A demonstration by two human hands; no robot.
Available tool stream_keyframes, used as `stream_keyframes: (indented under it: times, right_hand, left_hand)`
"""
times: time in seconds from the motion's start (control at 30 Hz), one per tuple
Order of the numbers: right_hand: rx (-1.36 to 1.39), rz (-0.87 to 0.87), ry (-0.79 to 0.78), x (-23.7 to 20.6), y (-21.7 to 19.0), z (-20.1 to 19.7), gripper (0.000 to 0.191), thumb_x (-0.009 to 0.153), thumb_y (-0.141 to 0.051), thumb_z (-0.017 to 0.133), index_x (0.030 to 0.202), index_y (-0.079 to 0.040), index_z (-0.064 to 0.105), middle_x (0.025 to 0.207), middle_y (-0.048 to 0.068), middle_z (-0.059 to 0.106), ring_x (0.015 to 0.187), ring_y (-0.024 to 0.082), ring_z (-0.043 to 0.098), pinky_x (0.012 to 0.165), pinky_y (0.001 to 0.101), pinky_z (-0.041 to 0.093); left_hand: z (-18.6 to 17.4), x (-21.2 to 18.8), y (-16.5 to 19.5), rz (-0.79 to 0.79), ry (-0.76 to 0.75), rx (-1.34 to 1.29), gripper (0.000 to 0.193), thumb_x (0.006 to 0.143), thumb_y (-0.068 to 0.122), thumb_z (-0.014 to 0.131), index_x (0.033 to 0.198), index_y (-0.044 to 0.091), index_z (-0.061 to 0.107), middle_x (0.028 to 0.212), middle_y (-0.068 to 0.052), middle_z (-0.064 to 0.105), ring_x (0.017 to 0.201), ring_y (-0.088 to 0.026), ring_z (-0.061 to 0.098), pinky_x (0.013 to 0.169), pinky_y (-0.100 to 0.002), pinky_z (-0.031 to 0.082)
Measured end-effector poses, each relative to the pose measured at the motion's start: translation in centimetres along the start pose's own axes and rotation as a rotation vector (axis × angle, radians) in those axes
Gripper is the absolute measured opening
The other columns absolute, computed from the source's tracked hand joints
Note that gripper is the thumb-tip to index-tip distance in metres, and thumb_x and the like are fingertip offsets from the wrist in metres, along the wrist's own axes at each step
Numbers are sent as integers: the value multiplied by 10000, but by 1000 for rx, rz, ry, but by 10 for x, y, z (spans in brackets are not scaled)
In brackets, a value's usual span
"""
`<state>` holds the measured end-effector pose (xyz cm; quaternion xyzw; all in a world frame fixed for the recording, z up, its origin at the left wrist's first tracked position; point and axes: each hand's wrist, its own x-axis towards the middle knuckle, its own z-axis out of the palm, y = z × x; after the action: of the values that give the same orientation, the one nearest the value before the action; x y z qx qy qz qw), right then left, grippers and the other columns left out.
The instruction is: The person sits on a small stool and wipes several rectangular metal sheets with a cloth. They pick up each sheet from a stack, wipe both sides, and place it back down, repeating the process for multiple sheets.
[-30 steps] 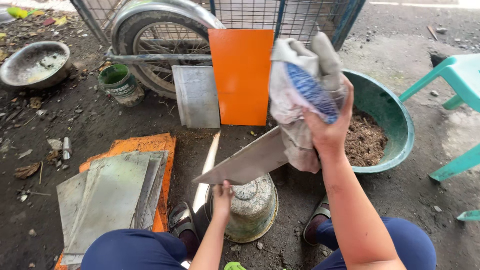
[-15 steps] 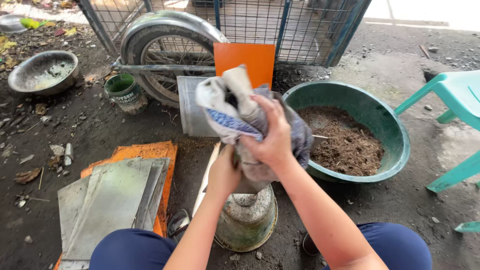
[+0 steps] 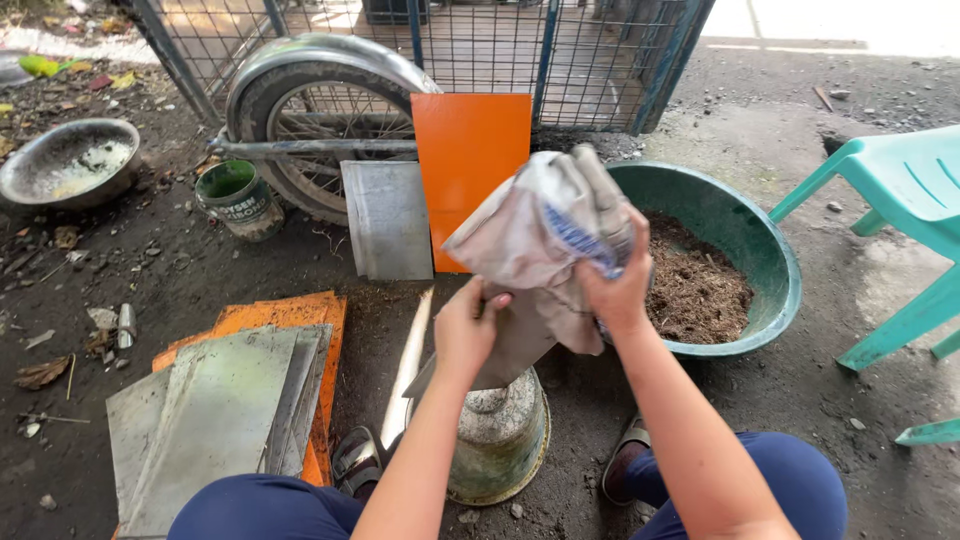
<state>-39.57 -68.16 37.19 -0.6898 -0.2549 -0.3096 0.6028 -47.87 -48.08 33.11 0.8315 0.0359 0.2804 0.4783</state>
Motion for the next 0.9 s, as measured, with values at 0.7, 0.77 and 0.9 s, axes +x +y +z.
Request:
stream_keyframes:
  times: [0.7, 0.77, 0.9]
  right_hand:
    - [-184, -253, -169, 13, -20, 26, 705, 710, -115, 790, 1362, -77, 525, 1303, 165, 623, 1270, 333, 605, 1102, 416, 482]
    - [-205, -131, -143, 10, 2, 13, 680, 740, -101, 773, 1373, -78, 525, 1314, 168, 627, 1271, 310, 610, 1111, 416, 480]
    - [66, 326, 26, -10, 49, -12, 584, 847, -94, 720, 1386, -60, 498, 1251, 125, 634, 1164, 232, 617, 1023, 375, 503]
  left_hand:
    - [-13, -1, -19, -75, 77, -128, 223, 928, 185, 743, 1115, 77, 690, 953, -105, 768, 877, -249, 701, 775, -359, 523]
    - [-33, -11, -43, -174, 82, -239, 255, 919, 164, 745, 1152, 75, 692, 1002, -70, 787, 924, -173, 705, 841, -317, 526]
    - [-68, -27, -80, -216, 190, -353, 333, 928, 120, 713, 1242, 35, 643, 1132, -48, 751, 1053, -135, 673, 946, -290, 498]
